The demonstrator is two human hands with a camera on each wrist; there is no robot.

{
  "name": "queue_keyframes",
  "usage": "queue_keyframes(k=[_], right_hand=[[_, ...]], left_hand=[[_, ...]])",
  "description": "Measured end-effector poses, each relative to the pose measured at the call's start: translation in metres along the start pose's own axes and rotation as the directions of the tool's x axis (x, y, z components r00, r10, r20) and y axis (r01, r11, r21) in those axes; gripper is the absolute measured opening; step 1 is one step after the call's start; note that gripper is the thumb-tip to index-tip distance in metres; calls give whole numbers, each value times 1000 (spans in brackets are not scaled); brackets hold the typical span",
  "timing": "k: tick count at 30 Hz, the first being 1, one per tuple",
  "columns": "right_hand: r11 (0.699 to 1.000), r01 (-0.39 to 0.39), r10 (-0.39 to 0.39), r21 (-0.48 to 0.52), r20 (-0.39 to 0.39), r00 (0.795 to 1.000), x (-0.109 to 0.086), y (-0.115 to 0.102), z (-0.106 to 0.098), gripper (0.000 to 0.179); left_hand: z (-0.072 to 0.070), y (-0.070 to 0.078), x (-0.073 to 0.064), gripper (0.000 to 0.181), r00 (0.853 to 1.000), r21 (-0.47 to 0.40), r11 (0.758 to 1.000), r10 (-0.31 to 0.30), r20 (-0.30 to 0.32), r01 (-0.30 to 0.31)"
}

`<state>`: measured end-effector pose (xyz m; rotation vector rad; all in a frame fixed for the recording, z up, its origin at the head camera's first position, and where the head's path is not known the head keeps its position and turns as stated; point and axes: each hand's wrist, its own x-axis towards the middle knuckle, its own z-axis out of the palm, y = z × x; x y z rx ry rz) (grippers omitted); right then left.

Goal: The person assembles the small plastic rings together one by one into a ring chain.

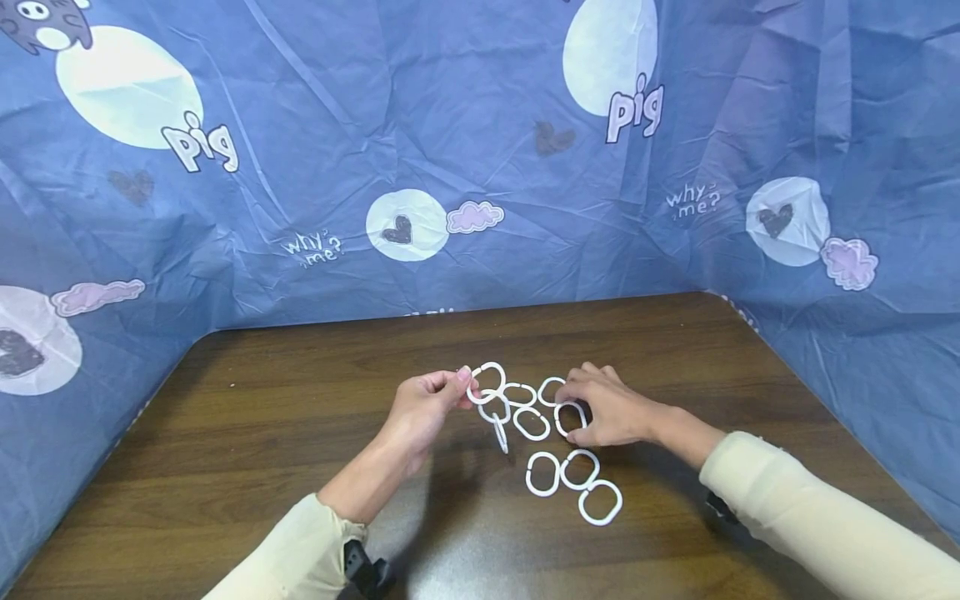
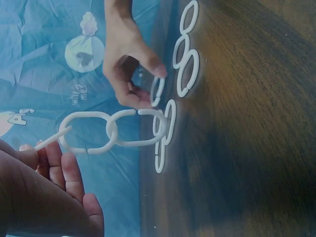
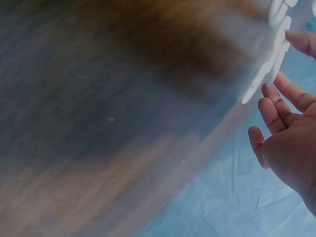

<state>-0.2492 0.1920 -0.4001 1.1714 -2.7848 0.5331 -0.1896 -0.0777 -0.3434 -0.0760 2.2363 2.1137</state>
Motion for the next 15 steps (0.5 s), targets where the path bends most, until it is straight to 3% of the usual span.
queue_keyframes(k=[9,15], right_hand=[[983,5,9,185,-75,997,13,-10,-21,42],[972,62,-29,226,-147,989,21,-21,-37,41]], left_hand=[[0,-1,0,26,1000,16,1000,0,-3,0],[-1,-4,0,25,1000,38,999,2,-5,-2]])
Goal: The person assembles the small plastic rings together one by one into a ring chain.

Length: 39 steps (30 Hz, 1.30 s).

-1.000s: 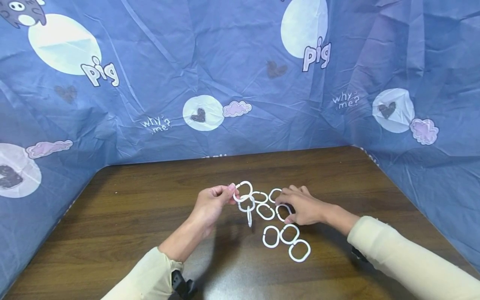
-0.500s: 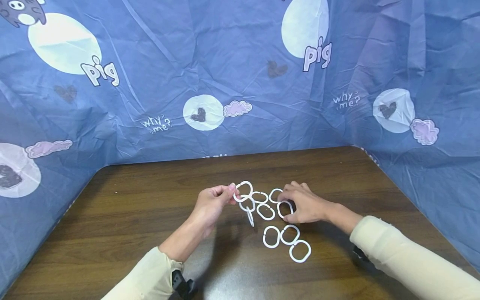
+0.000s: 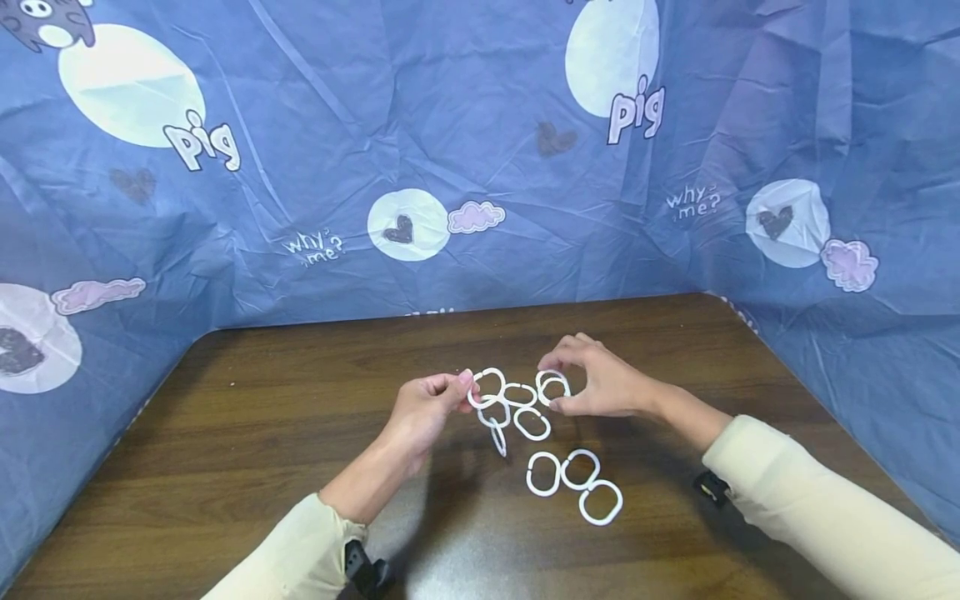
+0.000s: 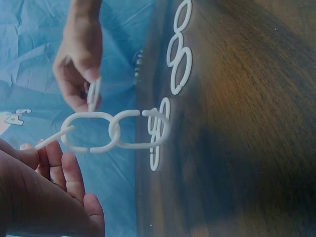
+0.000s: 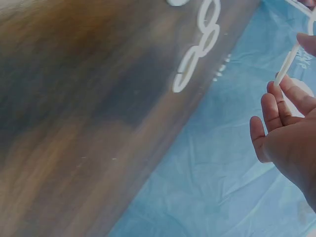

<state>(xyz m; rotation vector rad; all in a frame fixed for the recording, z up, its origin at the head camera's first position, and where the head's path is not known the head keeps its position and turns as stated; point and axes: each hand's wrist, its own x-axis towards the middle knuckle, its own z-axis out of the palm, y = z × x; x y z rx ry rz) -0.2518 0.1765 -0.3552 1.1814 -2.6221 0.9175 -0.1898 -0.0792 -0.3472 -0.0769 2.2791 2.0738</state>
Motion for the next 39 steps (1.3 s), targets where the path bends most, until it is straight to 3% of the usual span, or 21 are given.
queue_keyframes(k=[13,20,27,39], right_hand=[[997,72,-70,23,-49,996,16,-26,-11,42],[993,120,-120,-6,-11,993,26,-43,-12,45],[984,152,-149,-88,37,988,31,-51,-7,47],[951,213,-206,-223,53,977,34,-57,-3,47]], left_hand=[[2,-1,0,25,1000,24,999,-24,14,23],[5,-2,-1,28,999,39,999,-2,38,0],[7,0,-4,28,998,44,999,1,59,-4],[8,-3,-4,25,997,96,995,29,71,-36]])
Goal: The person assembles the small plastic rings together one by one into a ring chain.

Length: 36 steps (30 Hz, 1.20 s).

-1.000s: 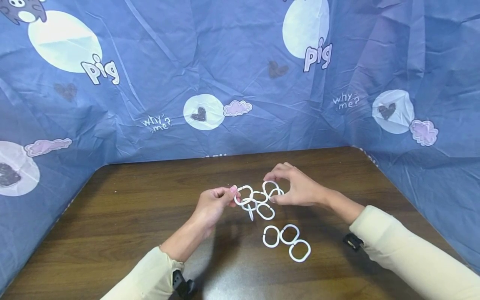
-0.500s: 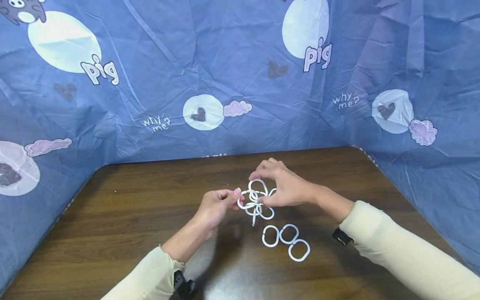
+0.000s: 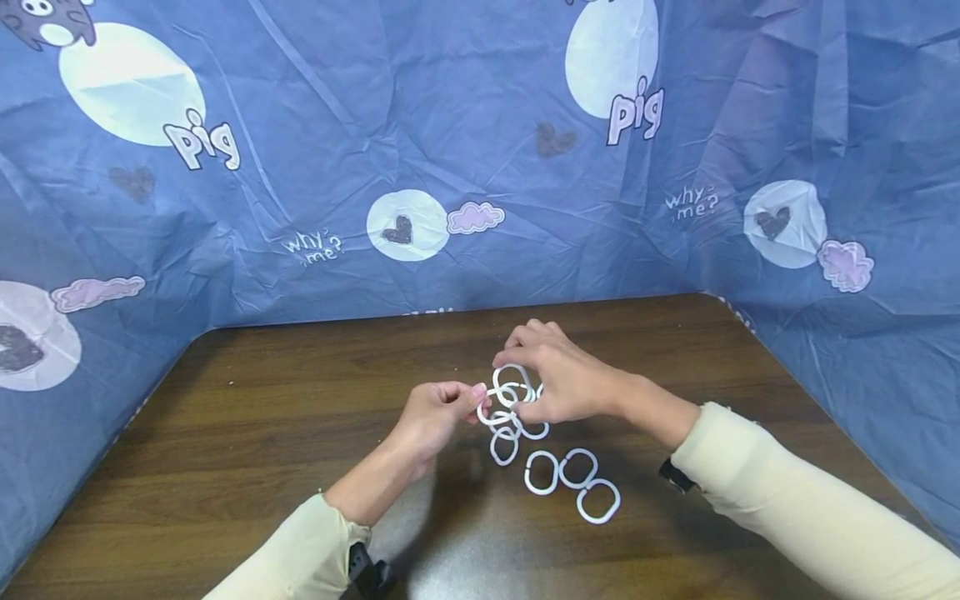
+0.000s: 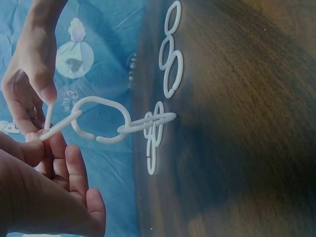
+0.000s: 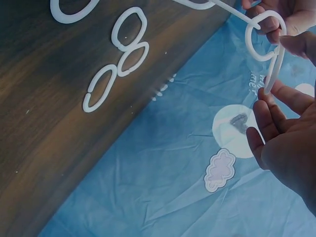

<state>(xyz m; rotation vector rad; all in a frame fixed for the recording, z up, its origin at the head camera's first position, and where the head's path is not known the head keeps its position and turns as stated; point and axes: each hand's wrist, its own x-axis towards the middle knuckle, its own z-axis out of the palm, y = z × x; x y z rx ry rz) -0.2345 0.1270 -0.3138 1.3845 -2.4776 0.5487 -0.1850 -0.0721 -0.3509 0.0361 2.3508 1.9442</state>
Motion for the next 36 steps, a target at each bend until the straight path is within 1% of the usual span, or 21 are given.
queue_keyframes(k=[5,13,18,20,23,26,30,36], right_hand=[[999,20,-20,-39,11,1000,1,-3,0,46],[993,25,-19,-111,54,998,2,-8,-1,48],[978,86,-77,-189,54,996,2,-12,1,43],[976,96,-86,-196,56,995,2,-13,3,42],[983,68,-59,-171,56,997,2,-11,5,43],[990,17,-11,-141,38,999,2,-7,6,45],[994,-34,32,-101,-17,999,1,0,5,47],[994,-42,31,-99,-108,994,0,5,5,47]], left_hand=[[0,-1,-1,24,1000,47,999,10,-17,-9],[1,-2,-1,23,999,81,996,33,-31,-30],[2,-2,0,22,997,105,993,63,-35,-59],[3,-1,0,21,996,108,991,78,-32,-74],[4,3,-1,21,995,102,991,93,-28,-90],[4,5,-2,20,994,86,991,102,-28,-99],[3,5,-4,19,995,71,993,93,-33,-90],[2,4,-5,19,996,53,995,84,-34,-82]])
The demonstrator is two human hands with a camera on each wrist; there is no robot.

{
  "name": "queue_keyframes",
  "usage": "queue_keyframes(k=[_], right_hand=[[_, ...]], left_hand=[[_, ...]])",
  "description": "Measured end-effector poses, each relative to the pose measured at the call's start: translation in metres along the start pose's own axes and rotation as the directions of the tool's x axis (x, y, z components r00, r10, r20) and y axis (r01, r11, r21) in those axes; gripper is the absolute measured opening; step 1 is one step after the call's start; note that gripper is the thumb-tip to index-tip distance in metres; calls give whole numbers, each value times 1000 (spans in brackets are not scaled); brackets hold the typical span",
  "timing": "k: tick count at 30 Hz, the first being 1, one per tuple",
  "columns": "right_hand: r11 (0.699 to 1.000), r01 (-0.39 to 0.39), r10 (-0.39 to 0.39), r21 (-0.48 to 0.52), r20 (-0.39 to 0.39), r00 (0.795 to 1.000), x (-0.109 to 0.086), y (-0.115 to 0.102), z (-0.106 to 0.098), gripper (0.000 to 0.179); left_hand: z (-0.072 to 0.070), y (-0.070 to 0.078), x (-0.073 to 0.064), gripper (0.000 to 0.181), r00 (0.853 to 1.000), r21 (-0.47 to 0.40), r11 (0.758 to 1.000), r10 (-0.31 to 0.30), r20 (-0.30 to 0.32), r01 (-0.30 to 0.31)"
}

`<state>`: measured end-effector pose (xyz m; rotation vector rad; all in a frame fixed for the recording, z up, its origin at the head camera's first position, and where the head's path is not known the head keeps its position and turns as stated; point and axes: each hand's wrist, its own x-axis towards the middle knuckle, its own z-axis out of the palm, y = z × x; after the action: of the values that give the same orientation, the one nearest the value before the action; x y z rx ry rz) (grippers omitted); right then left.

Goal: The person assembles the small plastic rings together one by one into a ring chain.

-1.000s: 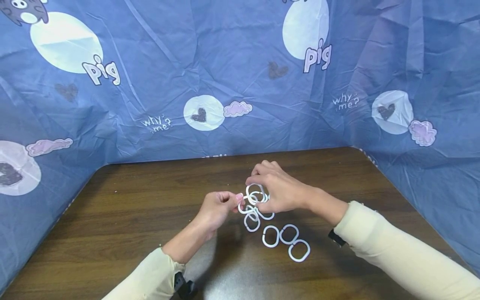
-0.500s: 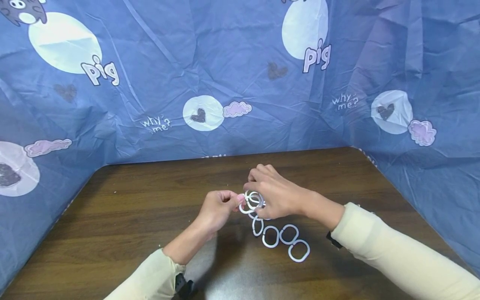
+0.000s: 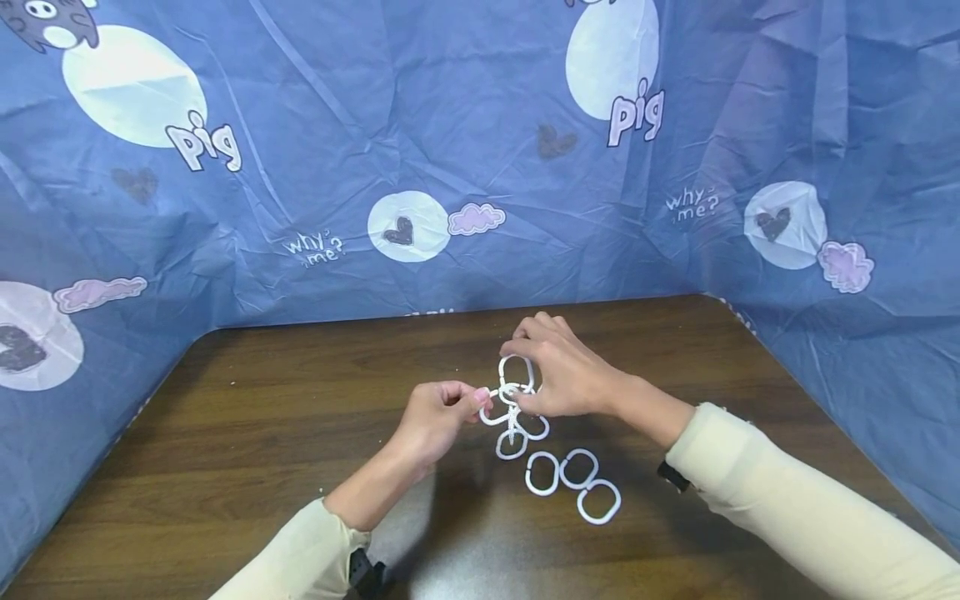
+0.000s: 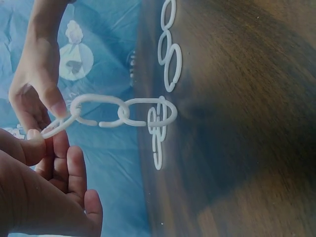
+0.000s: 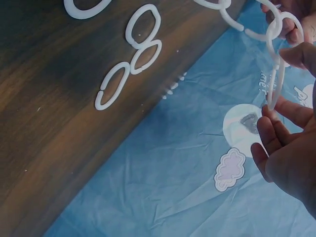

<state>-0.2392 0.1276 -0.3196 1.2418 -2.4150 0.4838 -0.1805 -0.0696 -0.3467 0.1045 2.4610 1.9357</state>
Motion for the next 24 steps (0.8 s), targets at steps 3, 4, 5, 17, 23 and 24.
queue_keyframes(k=[3,4,5,17,23,24], right_hand=[[1000,8,-8,-4,-46,999,1,1,1,46],[1000,11,-11,-2,-60,998,1,1,2,45],[1000,15,-15,-2,-72,997,2,1,2,45],[998,56,-55,4,-153,987,6,-4,3,47],[997,71,-64,36,-160,985,7,-6,6,49],[996,73,-65,43,-162,985,6,-7,7,49]], left_hand=[[-1,-2,0,18,1000,8,1000,-7,-8,7],[-2,-3,0,17,1000,11,1000,-10,-9,10],[-2,-4,0,17,1000,14,1000,-14,-10,14],[-8,-4,1,20,1000,-20,1000,-22,-16,22],[-7,-2,2,21,999,-66,997,-31,-27,29],[-6,-2,3,21,999,-74,997,-28,-25,26]])
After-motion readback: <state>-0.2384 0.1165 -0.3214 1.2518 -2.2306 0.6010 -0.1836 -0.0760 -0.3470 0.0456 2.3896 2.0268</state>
